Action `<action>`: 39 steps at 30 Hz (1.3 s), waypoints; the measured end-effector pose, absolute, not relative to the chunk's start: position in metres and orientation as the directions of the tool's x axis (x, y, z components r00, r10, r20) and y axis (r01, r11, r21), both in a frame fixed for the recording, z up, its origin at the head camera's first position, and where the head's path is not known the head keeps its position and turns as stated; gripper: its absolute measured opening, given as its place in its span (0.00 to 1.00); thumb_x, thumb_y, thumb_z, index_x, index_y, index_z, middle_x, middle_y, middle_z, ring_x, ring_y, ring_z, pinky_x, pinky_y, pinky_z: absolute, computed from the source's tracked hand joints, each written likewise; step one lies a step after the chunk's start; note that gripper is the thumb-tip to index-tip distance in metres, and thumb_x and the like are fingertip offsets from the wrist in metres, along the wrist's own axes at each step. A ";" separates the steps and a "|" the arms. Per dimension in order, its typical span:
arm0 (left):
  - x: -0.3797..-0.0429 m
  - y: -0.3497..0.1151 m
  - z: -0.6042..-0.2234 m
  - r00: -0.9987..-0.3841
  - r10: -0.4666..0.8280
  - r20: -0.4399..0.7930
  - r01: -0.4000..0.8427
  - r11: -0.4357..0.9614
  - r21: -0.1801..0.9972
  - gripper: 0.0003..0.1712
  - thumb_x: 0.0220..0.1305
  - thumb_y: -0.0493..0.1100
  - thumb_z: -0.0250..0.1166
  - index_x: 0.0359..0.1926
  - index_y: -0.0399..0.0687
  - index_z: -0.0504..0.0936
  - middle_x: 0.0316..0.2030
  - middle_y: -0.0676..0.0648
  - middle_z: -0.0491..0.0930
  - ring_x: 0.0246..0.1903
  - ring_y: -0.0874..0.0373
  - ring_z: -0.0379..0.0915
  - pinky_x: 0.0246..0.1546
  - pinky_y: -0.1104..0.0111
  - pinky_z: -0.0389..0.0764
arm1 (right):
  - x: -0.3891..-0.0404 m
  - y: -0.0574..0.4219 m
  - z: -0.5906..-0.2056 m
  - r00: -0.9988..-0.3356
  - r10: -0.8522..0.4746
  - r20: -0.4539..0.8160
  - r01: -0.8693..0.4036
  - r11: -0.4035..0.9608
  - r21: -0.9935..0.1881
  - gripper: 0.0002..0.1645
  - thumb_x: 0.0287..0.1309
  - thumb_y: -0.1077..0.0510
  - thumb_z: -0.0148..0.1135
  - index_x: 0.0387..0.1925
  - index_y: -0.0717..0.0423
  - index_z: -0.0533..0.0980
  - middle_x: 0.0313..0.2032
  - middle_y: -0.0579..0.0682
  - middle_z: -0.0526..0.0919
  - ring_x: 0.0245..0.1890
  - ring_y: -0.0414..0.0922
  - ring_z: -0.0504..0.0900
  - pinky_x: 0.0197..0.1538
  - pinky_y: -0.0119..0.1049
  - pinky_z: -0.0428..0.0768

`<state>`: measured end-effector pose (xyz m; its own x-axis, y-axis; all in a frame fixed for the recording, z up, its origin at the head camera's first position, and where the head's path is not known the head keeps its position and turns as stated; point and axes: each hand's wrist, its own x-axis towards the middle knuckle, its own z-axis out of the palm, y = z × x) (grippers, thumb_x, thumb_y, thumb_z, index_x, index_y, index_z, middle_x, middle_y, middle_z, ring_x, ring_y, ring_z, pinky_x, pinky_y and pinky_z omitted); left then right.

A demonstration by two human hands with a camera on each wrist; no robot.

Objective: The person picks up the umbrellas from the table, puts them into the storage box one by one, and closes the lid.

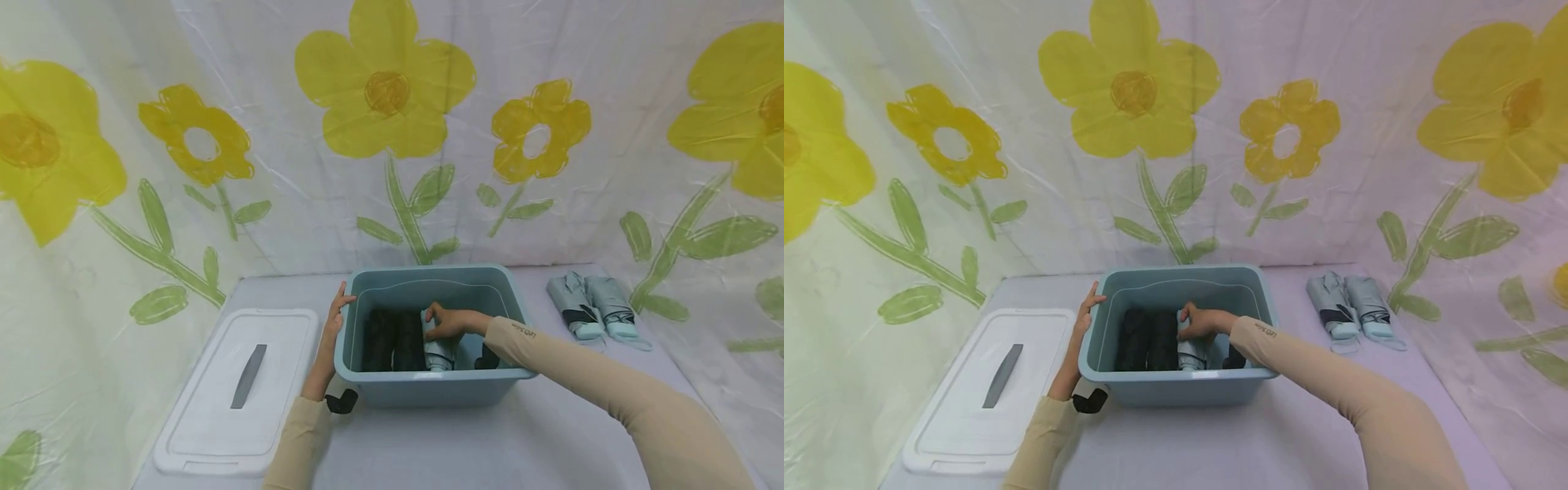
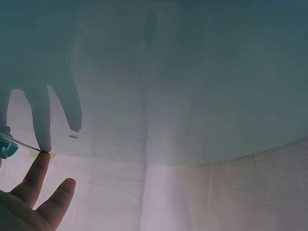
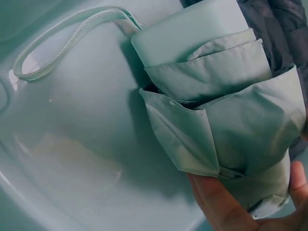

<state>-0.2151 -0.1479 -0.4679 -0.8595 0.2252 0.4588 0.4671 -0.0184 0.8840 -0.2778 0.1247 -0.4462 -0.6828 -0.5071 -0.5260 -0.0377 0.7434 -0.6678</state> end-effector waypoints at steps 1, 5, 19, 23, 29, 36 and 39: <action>-0.212 -0.147 -0.463 -0.862 0.228 0.453 0.462 -0.014 0.887 0.23 0.69 0.33 0.29 0.60 0.29 0.57 0.72 0.40 0.34 0.71 0.43 0.27 0.63 0.41 0.41 | -0.278 0.125 -0.447 -0.677 -0.505 -0.535 -0.027 0.744 -0.668 0.24 0.60 0.53 0.57 0.50 0.55 0.55 0.40 0.56 0.61 0.32 0.47 0.66 0.30 0.36 0.70; -0.209 -0.145 -0.456 -0.867 0.224 0.445 0.453 -0.016 0.891 0.23 0.70 0.36 0.30 0.59 0.25 0.56 0.72 0.38 0.35 0.70 0.40 0.28 0.62 0.38 0.40 | -0.279 0.125 -0.445 -0.660 -0.503 -0.559 0.001 0.743 -0.670 0.26 0.59 0.53 0.58 0.50 0.55 0.55 0.40 0.55 0.60 0.34 0.46 0.66 0.31 0.36 0.72; -0.207 -0.146 -0.456 -0.875 0.226 0.428 0.437 -0.014 0.899 0.24 0.68 0.33 0.28 0.61 0.26 0.56 0.72 0.39 0.34 0.71 0.42 0.27 0.62 0.39 0.38 | -0.285 0.127 -0.434 -0.622 -0.486 -0.614 0.006 0.782 -0.624 0.25 0.63 0.52 0.53 0.57 0.56 0.58 0.56 0.58 0.61 0.44 0.49 0.71 0.41 0.42 0.78; -0.207 -0.146 -0.456 -0.876 0.228 0.426 0.433 -0.017 0.901 0.25 0.68 0.34 0.29 0.61 0.26 0.56 0.72 0.39 0.33 0.71 0.43 0.26 0.62 0.38 0.37 | -0.286 0.128 -0.428 -0.622 -0.489 -0.612 -0.002 0.782 -0.623 0.25 0.65 0.52 0.51 0.58 0.59 0.59 0.61 0.62 0.59 0.53 0.52 0.70 0.44 0.46 0.79; -0.207 -0.145 -0.456 -0.876 0.225 0.426 0.432 -0.026 0.901 0.25 0.67 0.33 0.28 0.61 0.26 0.56 0.72 0.39 0.34 0.71 0.43 0.27 0.63 0.39 0.37 | -0.286 0.130 -0.424 -0.667 -0.480 -0.570 -0.053 0.793 -0.606 0.23 0.65 0.51 0.50 0.56 0.59 0.63 0.62 0.63 0.59 0.54 0.53 0.71 0.43 0.45 0.79; -0.209 -0.146 -0.458 -0.873 0.228 0.432 0.438 -0.023 0.898 0.25 0.67 0.33 0.28 0.61 0.26 0.56 0.72 0.39 0.33 0.71 0.42 0.26 0.62 0.39 0.38 | -0.286 0.132 -0.420 -0.711 -0.470 -0.523 -0.089 0.798 -0.596 0.22 0.65 0.50 0.50 0.54 0.59 0.65 0.59 0.62 0.64 0.45 0.55 0.77 0.43 0.45 0.79; -0.209 -0.146 -0.458 -0.873 0.231 0.430 0.438 -0.021 0.899 0.25 0.68 0.34 0.28 0.61 0.26 0.55 0.72 0.40 0.33 0.71 0.43 0.27 0.63 0.39 0.39 | -0.287 0.134 -0.416 -0.716 -0.480 -0.507 -0.115 0.797 -0.593 0.23 0.66 0.50 0.49 0.55 0.60 0.64 0.57 0.63 0.66 0.44 0.57 0.78 0.43 0.45 0.79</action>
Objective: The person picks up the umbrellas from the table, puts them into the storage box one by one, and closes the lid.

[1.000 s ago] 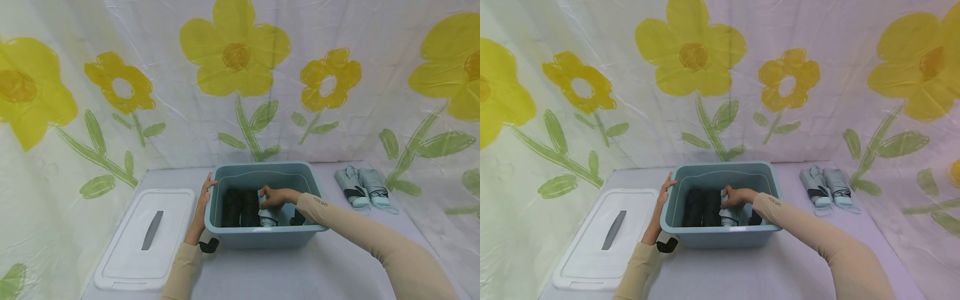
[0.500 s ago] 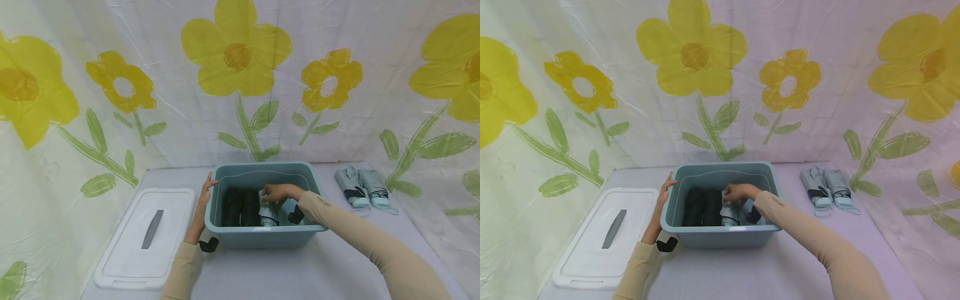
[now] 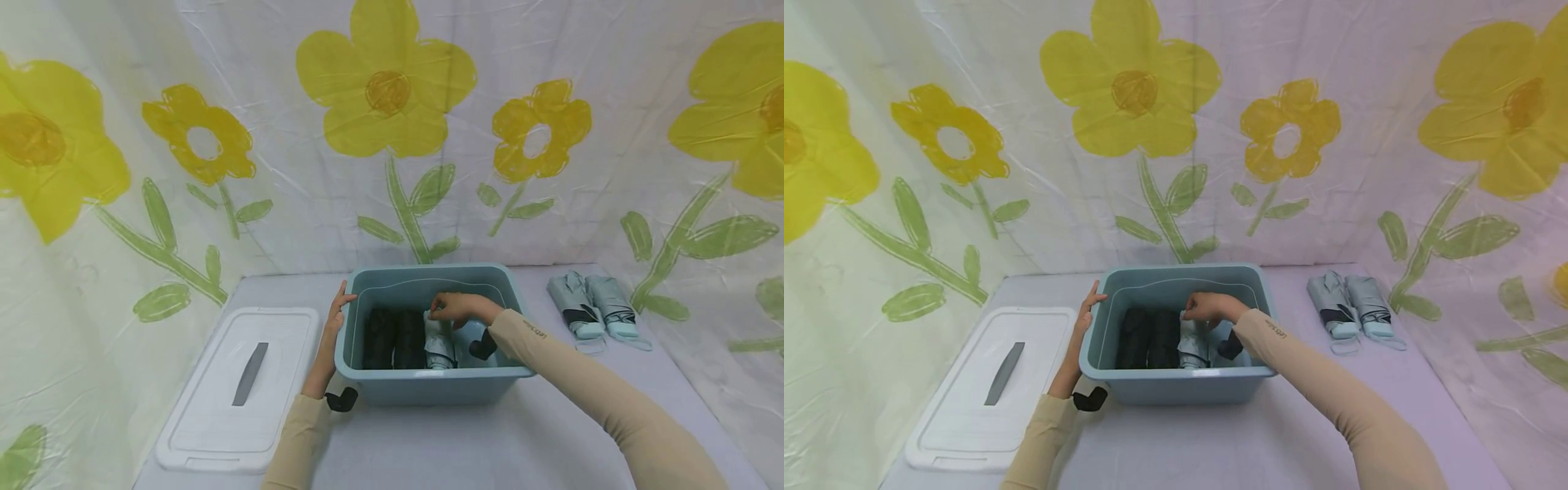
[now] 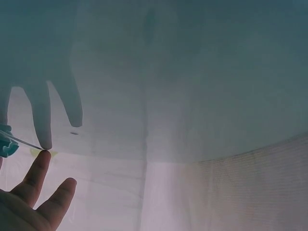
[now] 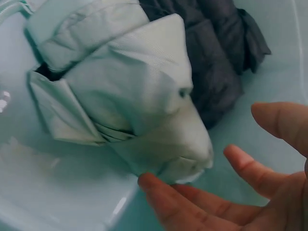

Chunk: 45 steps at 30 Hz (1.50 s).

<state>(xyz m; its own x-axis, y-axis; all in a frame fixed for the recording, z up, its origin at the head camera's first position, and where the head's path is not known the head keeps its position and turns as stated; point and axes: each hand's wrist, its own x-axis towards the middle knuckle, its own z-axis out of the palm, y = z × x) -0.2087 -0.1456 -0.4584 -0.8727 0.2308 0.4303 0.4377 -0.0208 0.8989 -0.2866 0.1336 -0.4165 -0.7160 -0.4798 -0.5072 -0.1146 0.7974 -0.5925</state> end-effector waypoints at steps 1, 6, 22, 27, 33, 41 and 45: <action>-0.209 -0.145 -0.458 -0.873 0.232 0.429 0.437 -0.022 0.899 0.25 0.68 0.34 0.28 0.61 0.25 0.55 0.72 0.40 0.33 0.71 0.43 0.27 0.63 0.39 0.39 | -0.287 0.134 -0.415 -0.717 -0.481 -0.504 -0.124 0.800 -0.587 0.24 0.66 0.49 0.48 0.56 0.59 0.64 0.57 0.63 0.66 0.44 0.57 0.79 0.43 0.45 0.79; -0.208 -0.145 -0.456 -0.868 0.237 0.436 0.446 -0.012 0.895 0.24 0.67 0.32 0.28 0.61 0.24 0.55 0.72 0.38 0.33 0.71 0.42 0.27 0.62 0.39 0.39 | -0.287 0.136 -0.408 -0.718 -0.485 -0.499 -0.146 0.806 -0.573 0.26 0.66 0.46 0.48 0.58 0.56 0.64 0.57 0.61 0.67 0.45 0.57 0.78 0.43 0.46 0.78; -0.207 -0.145 -0.455 -0.870 0.235 0.433 0.446 0.002 0.895 0.24 0.67 0.31 0.28 0.61 0.24 0.55 0.72 0.36 0.33 0.70 0.40 0.27 0.62 0.38 0.40 | -0.278 0.146 -0.376 -0.704 -0.595 -0.389 -0.233 0.711 -0.664 0.29 0.67 0.46 0.47 0.62 0.59 0.62 0.58 0.61 0.67 0.44 0.57 0.79 0.45 0.50 0.77; -0.205 -0.144 -0.452 -0.872 0.234 0.429 0.441 0.000 0.897 0.24 0.66 0.30 0.27 0.60 0.22 0.54 0.71 0.35 0.33 0.70 0.39 0.28 0.62 0.38 0.40 | -0.277 0.156 -0.363 -0.711 -0.611 -0.348 -0.216 0.661 -0.719 0.32 0.66 0.44 0.47 0.63 0.59 0.61 0.59 0.63 0.67 0.45 0.54 0.79 0.47 0.48 0.77; -0.205 -0.144 -0.453 -0.873 0.230 0.430 0.442 -0.002 0.897 0.24 0.67 0.31 0.28 0.60 0.23 0.55 0.72 0.36 0.34 0.70 0.40 0.28 0.62 0.38 0.40 | -0.275 0.171 -0.348 -0.747 -0.622 -0.236 -0.258 0.598 -0.759 0.32 0.65 0.44 0.49 0.63 0.58 0.59 0.56 0.66 0.71 0.43 0.52 0.80 0.46 0.45 0.78; -0.206 -0.144 -0.454 -0.869 0.228 0.440 0.448 -0.017 0.894 0.24 0.67 0.30 0.28 0.60 0.23 0.55 0.72 0.37 0.33 0.70 0.40 0.27 0.62 0.38 0.39 | -0.271 0.189 -0.334 -0.783 -0.598 -0.171 -0.254 0.558 -0.790 0.31 0.64 0.42 0.50 0.64 0.50 0.59 0.57 0.62 0.71 0.48 0.52 0.78 0.52 0.52 0.74; -0.207 -0.145 -0.457 -0.861 0.227 0.456 0.460 -0.037 0.887 0.24 0.67 0.32 0.28 0.60 0.24 0.55 0.72 0.37 0.33 0.70 0.40 0.27 0.62 0.38 0.38 | -0.268 0.199 -0.332 -0.792 -0.596 -0.129 -0.271 0.533 -0.802 0.30 0.65 0.44 0.50 0.63 0.50 0.59 0.59 0.64 0.69 0.51 0.57 0.77 0.53 0.52 0.74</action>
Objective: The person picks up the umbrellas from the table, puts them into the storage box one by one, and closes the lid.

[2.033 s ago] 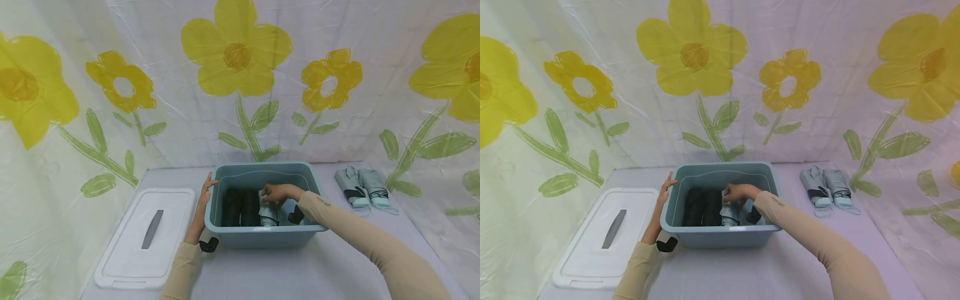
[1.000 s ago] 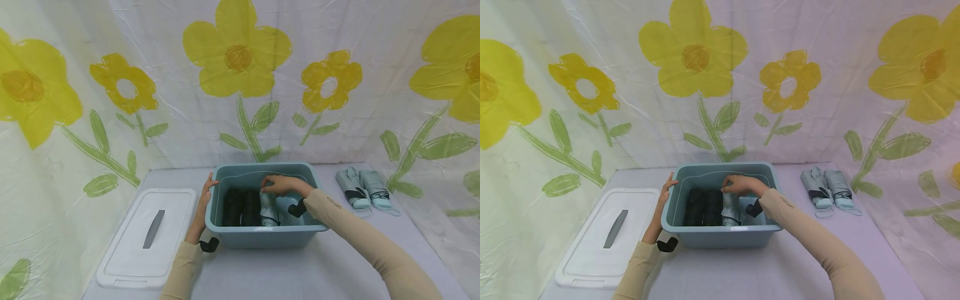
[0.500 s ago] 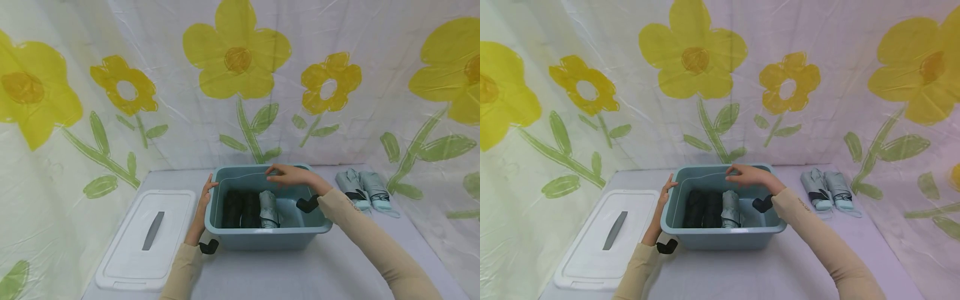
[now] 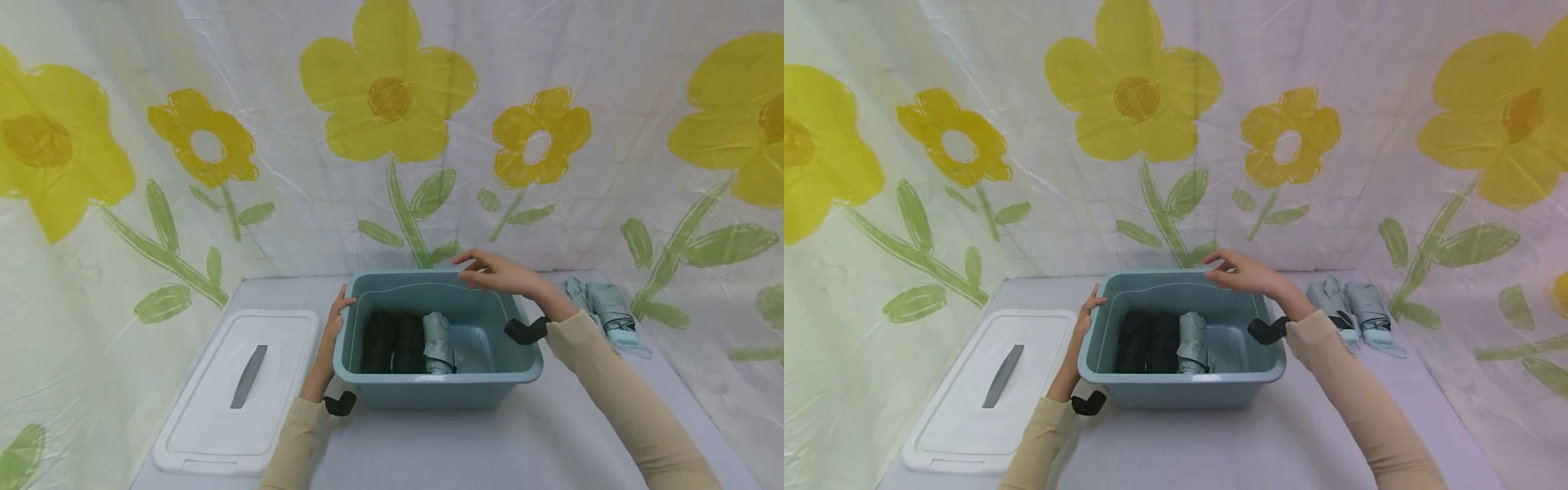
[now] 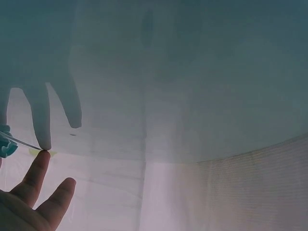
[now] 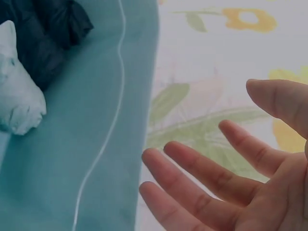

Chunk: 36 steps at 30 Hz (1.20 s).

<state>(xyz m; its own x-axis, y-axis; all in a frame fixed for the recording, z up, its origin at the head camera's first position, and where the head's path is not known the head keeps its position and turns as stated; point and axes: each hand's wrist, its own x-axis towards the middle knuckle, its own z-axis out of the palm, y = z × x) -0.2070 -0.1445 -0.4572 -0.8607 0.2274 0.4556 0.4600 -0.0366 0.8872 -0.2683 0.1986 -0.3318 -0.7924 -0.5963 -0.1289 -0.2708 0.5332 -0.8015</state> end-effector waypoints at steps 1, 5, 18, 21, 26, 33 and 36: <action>-0.207 -0.145 -0.458 -0.860 0.227 0.458 0.461 -0.043 0.887 0.24 0.68 0.32 0.28 0.60 0.25 0.56 0.72 0.37 0.33 0.70 0.40 0.27 0.62 0.38 0.38 | -0.268 0.201 -0.332 -0.796 -0.594 -0.117 -0.274 0.526 -0.805 0.29 0.65 0.44 0.49 0.63 0.50 0.59 0.59 0.64 0.68 0.52 0.59 0.76 0.53 0.52 0.74; -0.205 -0.144 -0.459 -0.860 0.226 0.458 0.457 -0.062 0.888 0.24 0.68 0.34 0.29 0.61 0.28 0.57 0.72 0.40 0.35 0.71 0.42 0.27 0.62 0.39 0.38 | -0.265 0.209 -0.331 -0.830 -0.554 -0.067 -0.287 0.526 -0.801 0.28 0.65 0.45 0.49 0.62 0.51 0.61 0.58 0.64 0.70 0.51 0.61 0.75 0.52 0.53 0.74; -0.208 -0.147 -0.457 -0.869 0.224 0.442 0.449 -0.019 0.893 0.24 0.68 0.32 0.28 0.60 0.24 0.56 0.72 0.36 0.34 0.70 0.41 0.27 0.63 0.40 0.40 | -0.257 0.234 -0.331 -0.896 -0.434 0.094 -0.367 0.604 -0.708 0.25 0.65 0.49 0.50 0.61 0.52 0.63 0.58 0.62 0.70 0.53 0.59 0.74 0.52 0.56 0.72; -0.209 -0.147 -0.457 -0.872 0.225 0.436 0.446 -0.005 0.895 0.24 0.68 0.32 0.28 0.61 0.25 0.56 0.72 0.36 0.35 0.70 0.42 0.27 0.63 0.40 0.40 | -0.256 0.240 -0.334 -0.904 -0.417 0.096 -0.357 0.611 -0.706 0.26 0.66 0.50 0.50 0.62 0.52 0.62 0.58 0.63 0.69 0.54 0.61 0.73 0.53 0.57 0.71; -0.208 -0.147 -0.458 -0.872 0.225 0.435 0.446 -0.002 0.895 0.24 0.68 0.32 0.28 0.61 0.25 0.56 0.72 0.37 0.35 0.70 0.42 0.28 0.63 0.40 0.39 | -0.255 0.253 -0.339 -0.920 -0.376 0.114 -0.342 0.624 -0.703 0.27 0.66 0.49 0.50 0.63 0.52 0.62 0.56 0.63 0.71 0.52 0.61 0.74 0.51 0.57 0.72; -0.208 -0.147 -0.460 -0.880 0.222 0.420 0.428 -0.014 0.904 0.24 0.69 0.34 0.28 0.61 0.25 0.56 0.72 0.38 0.35 0.71 0.42 0.27 0.63 0.40 0.39 | -0.253 0.269 -0.344 -0.932 -0.319 0.172 -0.351 0.675 -0.649 0.24 0.66 0.50 0.50 0.59 0.56 0.65 0.51 0.65 0.75 0.48 0.62 0.77 0.48 0.57 0.74; -0.209 -0.147 -0.460 -0.884 0.222 0.411 0.419 -0.014 0.908 0.25 0.69 0.35 0.28 0.61 0.26 0.57 0.72 0.38 0.34 0.71 0.43 0.27 0.63 0.40 0.38 | -0.252 0.275 -0.348 -0.935 -0.302 0.186 -0.349 0.687 -0.638 0.24 0.66 0.50 0.50 0.58 0.58 0.66 0.51 0.65 0.74 0.48 0.63 0.77 0.48 0.57 0.74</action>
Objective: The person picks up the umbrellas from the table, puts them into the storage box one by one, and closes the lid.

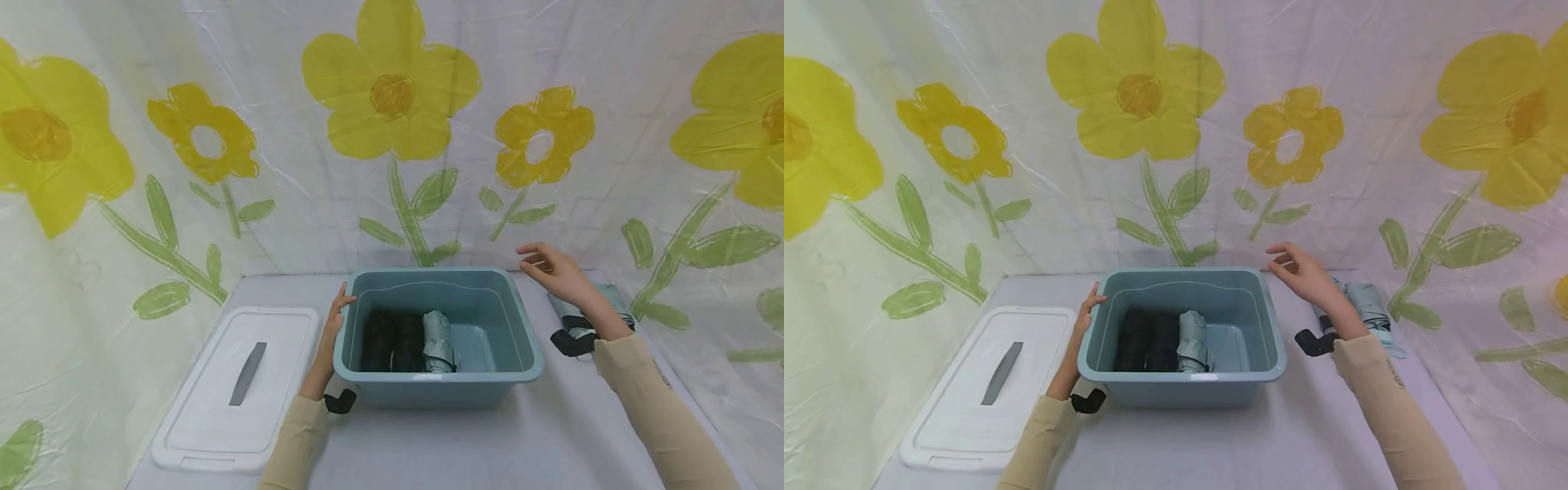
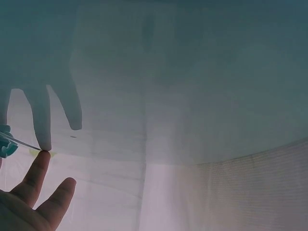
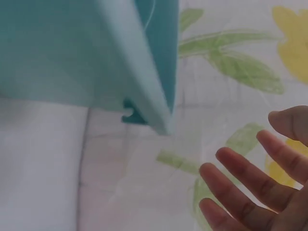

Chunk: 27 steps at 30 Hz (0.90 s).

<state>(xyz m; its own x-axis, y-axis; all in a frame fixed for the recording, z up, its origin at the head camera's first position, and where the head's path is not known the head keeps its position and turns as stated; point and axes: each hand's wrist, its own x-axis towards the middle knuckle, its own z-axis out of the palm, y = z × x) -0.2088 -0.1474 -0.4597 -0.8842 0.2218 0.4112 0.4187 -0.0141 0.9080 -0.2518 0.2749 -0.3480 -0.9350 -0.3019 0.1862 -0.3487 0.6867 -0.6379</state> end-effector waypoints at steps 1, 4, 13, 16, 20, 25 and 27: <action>-0.209 -0.147 -0.460 -0.885 0.222 0.410 0.418 -0.014 0.909 0.24 0.69 0.35 0.28 0.62 0.26 0.57 0.72 0.39 0.34 0.71 0.43 0.27 0.63 0.40 0.38 | -0.252 0.277 -0.350 -0.935 -0.299 0.192 -0.351 0.689 -0.634 0.24 0.66 0.49 0.50 0.58 0.58 0.66 0.51 0.66 0.74 0.48 0.63 0.76 0.48 0.58 0.74; -0.209 -0.147 -0.459 -0.884 0.223 0.410 0.418 -0.013 0.908 0.24 0.69 0.35 0.28 0.62 0.27 0.57 0.72 0.39 0.35 0.71 0.43 0.27 0.63 0.40 0.38 | -0.252 0.282 -0.356 -0.931 -0.299 0.209 -0.363 0.701 -0.614 0.23 0.66 0.51 0.50 0.58 0.59 0.66 0.52 0.66 0.73 0.48 0.63 0.76 0.48 0.58 0.74; -0.207 -0.147 -0.459 -0.881 0.223 0.417 0.426 -0.008 0.905 0.24 0.69 0.33 0.28 0.61 0.25 0.56 0.72 0.39 0.35 0.71 0.42 0.28 0.63 0.40 0.39 | -0.252 0.293 -0.372 -0.936 -0.288 0.203 -0.352 0.741 -0.571 0.24 0.65 0.56 0.51 0.60 0.62 0.63 0.55 0.68 0.69 0.48 0.66 0.74 0.48 0.59 0.73; -0.206 -0.147 -0.458 -0.881 0.220 0.418 0.428 -0.004 0.904 0.24 0.69 0.33 0.28 0.61 0.26 0.57 0.72 0.39 0.35 0.71 0.42 0.28 0.63 0.40 0.39 | -0.254 0.296 -0.378 -0.930 -0.290 0.226 -0.368 0.752 -0.548 0.24 0.65 0.57 0.52 0.59 0.63 0.65 0.55 0.68 0.70 0.48 0.66 0.74 0.47 0.60 0.73; -0.206 -0.146 -0.457 -0.882 0.216 0.418 0.428 -0.002 0.904 0.24 0.69 0.33 0.28 0.61 0.26 0.57 0.72 0.39 0.35 0.71 0.43 0.28 0.63 0.40 0.38 | -0.257 0.301 -0.386 -0.921 -0.294 0.256 -0.388 0.759 -0.522 0.22 0.64 0.59 0.53 0.56 0.65 0.67 0.53 0.68 0.71 0.49 0.66 0.73 0.47 0.59 0.73; -0.206 -0.146 -0.457 -0.882 0.217 0.417 0.427 -0.003 0.904 0.24 0.69 0.33 0.28 0.61 0.25 0.56 0.72 0.39 0.35 0.71 0.43 0.28 0.63 0.40 0.38 | -0.257 0.307 -0.394 -0.930 -0.274 0.247 -0.365 0.778 -0.512 0.21 0.63 0.59 0.53 0.55 0.68 0.68 0.52 0.69 0.72 0.50 0.65 0.71 0.50 0.59 0.71; -0.205 -0.146 -0.457 -0.882 0.218 0.418 0.428 -0.003 0.904 0.24 0.69 0.32 0.28 0.61 0.25 0.56 0.72 0.38 0.35 0.71 0.42 0.27 0.63 0.40 0.38 | -0.256 0.309 -0.397 -0.935 -0.263 0.236 -0.350 0.786 -0.510 0.22 0.63 0.59 0.53 0.55 0.68 0.68 0.53 0.70 0.72 0.51 0.66 0.71 0.50 0.60 0.70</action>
<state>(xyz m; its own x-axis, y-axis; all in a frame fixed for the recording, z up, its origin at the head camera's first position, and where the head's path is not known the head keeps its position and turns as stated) -0.2055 -0.1459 -0.4567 -0.8818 0.2181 0.4182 0.4278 -0.0034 0.9039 -0.2559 0.3089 -0.3968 -0.9353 -0.2635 0.2360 -0.3500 0.7860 -0.5096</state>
